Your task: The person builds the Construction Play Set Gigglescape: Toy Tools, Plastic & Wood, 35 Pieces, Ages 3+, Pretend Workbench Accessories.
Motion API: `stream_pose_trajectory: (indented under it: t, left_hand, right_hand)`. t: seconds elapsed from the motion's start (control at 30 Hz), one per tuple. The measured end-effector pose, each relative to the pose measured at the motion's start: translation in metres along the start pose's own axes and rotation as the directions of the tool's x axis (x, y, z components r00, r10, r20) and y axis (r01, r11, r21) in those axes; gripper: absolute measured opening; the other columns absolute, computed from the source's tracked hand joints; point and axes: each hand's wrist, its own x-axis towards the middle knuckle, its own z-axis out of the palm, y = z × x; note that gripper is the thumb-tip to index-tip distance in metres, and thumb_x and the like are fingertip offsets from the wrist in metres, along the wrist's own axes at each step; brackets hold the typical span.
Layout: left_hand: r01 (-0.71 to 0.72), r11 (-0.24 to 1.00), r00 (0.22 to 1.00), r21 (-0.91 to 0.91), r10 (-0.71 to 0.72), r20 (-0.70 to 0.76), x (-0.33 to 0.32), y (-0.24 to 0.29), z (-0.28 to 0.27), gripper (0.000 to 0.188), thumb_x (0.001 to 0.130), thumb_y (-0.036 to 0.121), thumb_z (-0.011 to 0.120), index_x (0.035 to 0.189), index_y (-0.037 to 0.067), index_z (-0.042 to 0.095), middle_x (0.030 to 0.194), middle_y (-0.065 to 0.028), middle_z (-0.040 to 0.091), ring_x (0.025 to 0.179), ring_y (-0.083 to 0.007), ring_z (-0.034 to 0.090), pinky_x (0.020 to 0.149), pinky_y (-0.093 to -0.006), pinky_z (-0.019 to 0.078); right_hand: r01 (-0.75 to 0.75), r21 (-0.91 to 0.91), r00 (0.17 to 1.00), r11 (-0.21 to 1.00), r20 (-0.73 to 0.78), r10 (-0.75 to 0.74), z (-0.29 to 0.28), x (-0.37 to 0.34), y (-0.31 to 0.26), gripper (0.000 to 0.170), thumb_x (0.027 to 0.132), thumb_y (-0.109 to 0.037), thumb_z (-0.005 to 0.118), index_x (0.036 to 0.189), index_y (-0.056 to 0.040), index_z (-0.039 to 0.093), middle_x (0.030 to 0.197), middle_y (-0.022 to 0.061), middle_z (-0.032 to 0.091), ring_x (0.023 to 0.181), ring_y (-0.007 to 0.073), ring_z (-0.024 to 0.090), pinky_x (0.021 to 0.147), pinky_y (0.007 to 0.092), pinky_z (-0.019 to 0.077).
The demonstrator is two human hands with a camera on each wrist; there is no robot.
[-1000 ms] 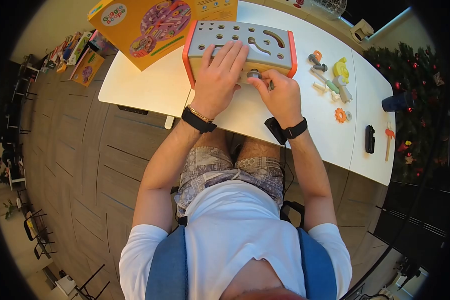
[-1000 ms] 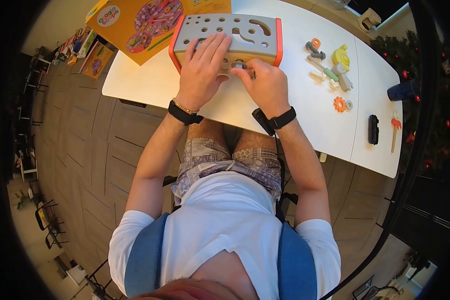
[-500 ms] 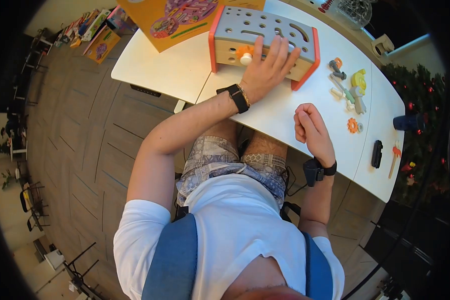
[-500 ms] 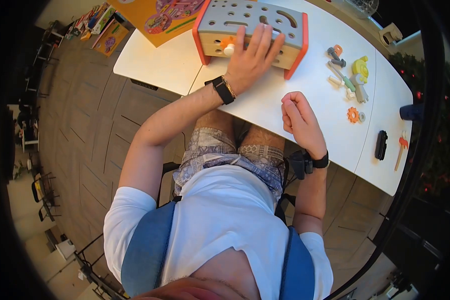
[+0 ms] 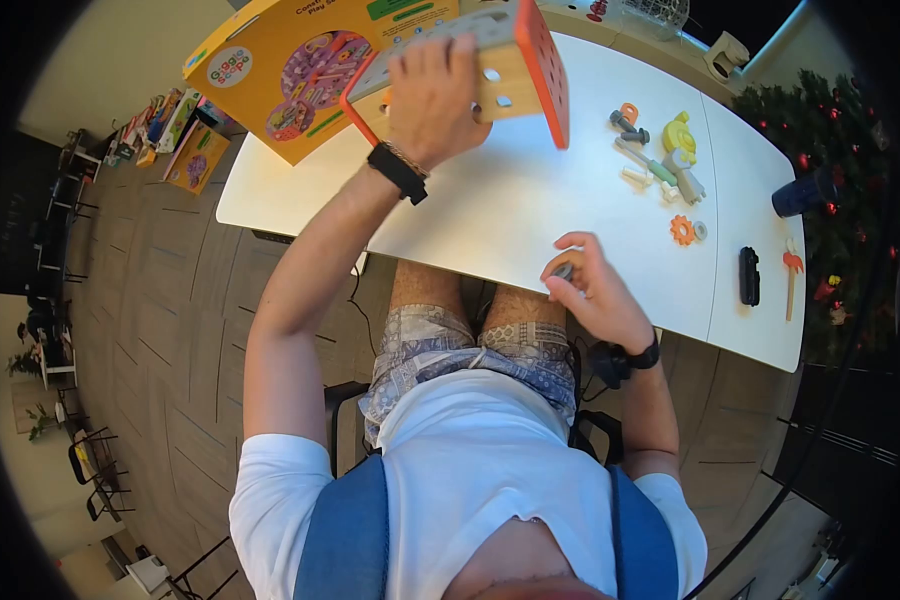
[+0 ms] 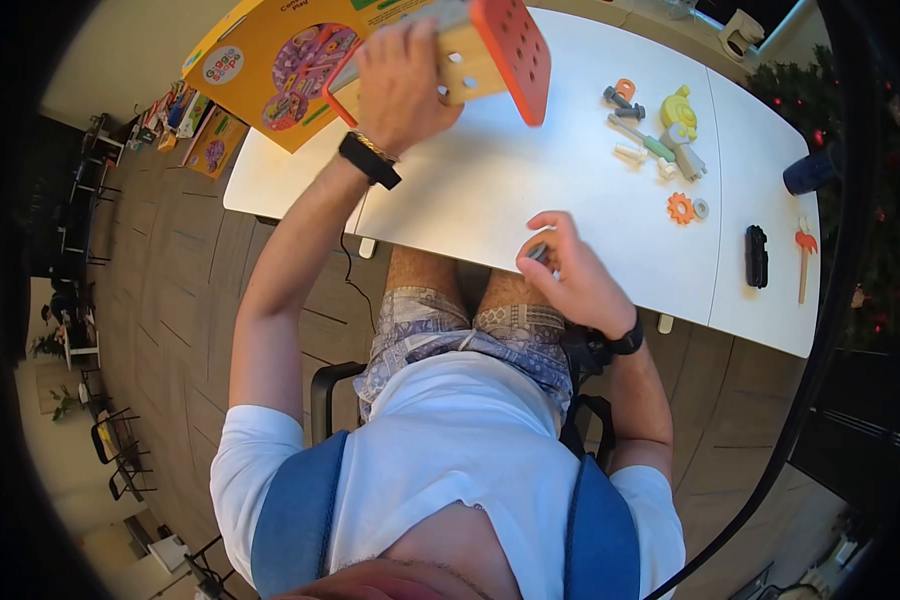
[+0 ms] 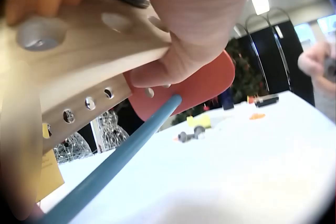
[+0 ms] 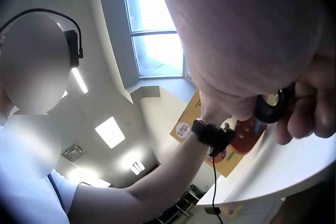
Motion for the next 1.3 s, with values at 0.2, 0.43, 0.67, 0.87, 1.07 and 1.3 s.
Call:
stream_pose_trajectory:
  t: [0.2,0.43,0.67,0.87,1.07,1.3]
  left_hand:
    - [0.409,0.67,0.865,-0.62,-0.501,0.028,0.004,-0.024,-0.023,0.068,0.071,0.024,0.082,0.123,-0.006,0.049,0.106,-0.0144,0.061,0.097,-0.0273,0.063,0.084,-0.0417,0.0513]
    - [0.547,-0.247,0.613,-0.8,-0.533,0.583,-0.032,0.012,-0.026,0.05,0.081,0.021,0.073,0.118,-0.004,0.049,0.102,-0.0113,0.062,0.092,-0.0185,0.065,0.061,-0.0316,0.0567]
    - [0.618,-0.439,0.537,-0.652,-0.37,0.758,-0.06,0.045,-0.017,0.053,0.087,0.026,0.072,0.123,-0.006,0.05,0.107,-0.0132,0.062,0.097,-0.0213,0.065,0.079,-0.0344,0.0575]
    - [0.659,-0.418,0.568,-0.626,-0.269,0.778,-0.062,0.06,-0.024,0.071,0.088,0.038,0.075,0.131,-0.01,0.045,0.11,-0.0139,0.063,0.093,-0.0186,0.066,0.074,-0.0309,0.0569]
    - [0.563,-0.603,0.602,-0.565,-0.17,0.78,-0.068,0.077,-0.033,0.048,0.096,0.032,0.065,0.12,-0.008,0.056,0.109,-0.0117,0.065,0.096,-0.0157,0.065,0.083,-0.0288,0.0536]
    - [0.562,-0.593,0.633,-0.576,-0.14,0.762,-0.083,0.08,-0.031,0.064,0.094,0.032,0.071,0.132,-0.012,0.043,0.117,-0.0185,0.062,0.104,-0.0194,0.065,0.086,-0.0312,0.0558]
  right_hand:
    - [0.198,0.325,0.949,0.925,-0.299,-0.098,-0.049,0.003,-0.023,0.03,0.093,0.001,0.07,0.117,0.0018,0.051,0.117,0.0147,0.07,0.103,0.0152,0.07,0.089,0.0271,0.0557]
    - [0.336,0.082,0.849,0.938,-0.458,-0.264,-0.061,0.054,-0.052,0.021,0.096,-0.007,0.069,0.108,0.0044,0.056,0.113,0.0168,0.07,0.096,0.0159,0.072,0.083,0.027,0.0566]
    - [0.252,-0.239,0.93,0.938,-0.208,-0.302,-0.052,0.093,-0.045,0.032,0.093,-0.009,0.073,0.116,0.0032,0.054,0.09,0.0143,0.074,0.084,0.0197,0.074,0.069,0.0295,0.0569]
    - [0.181,-0.365,0.983,0.913,0.047,-0.176,-0.046,0.105,-0.052,0.062,0.09,-0.01,0.074,0.143,-0.0002,0.042,0.115,0.0201,0.071,0.097,0.0278,0.073,0.081,0.036,0.0582]
    - [0.177,-0.344,0.984,0.922,0.041,-0.173,-0.034,0.115,-0.048,0.043,0.089,-0.007,0.074,0.125,0.0014,0.052,0.111,0.0171,0.072,0.102,0.0235,0.071,0.086,0.0352,0.0569]
    - [0.105,-0.345,0.994,0.933,0.069,-0.086,-0.022,0.096,-0.067,0.02,0.088,-0.001,0.071,0.106,0.0051,0.065,0.108,0.0147,0.07,0.105,0.0208,0.071,0.086,0.033,0.0591]
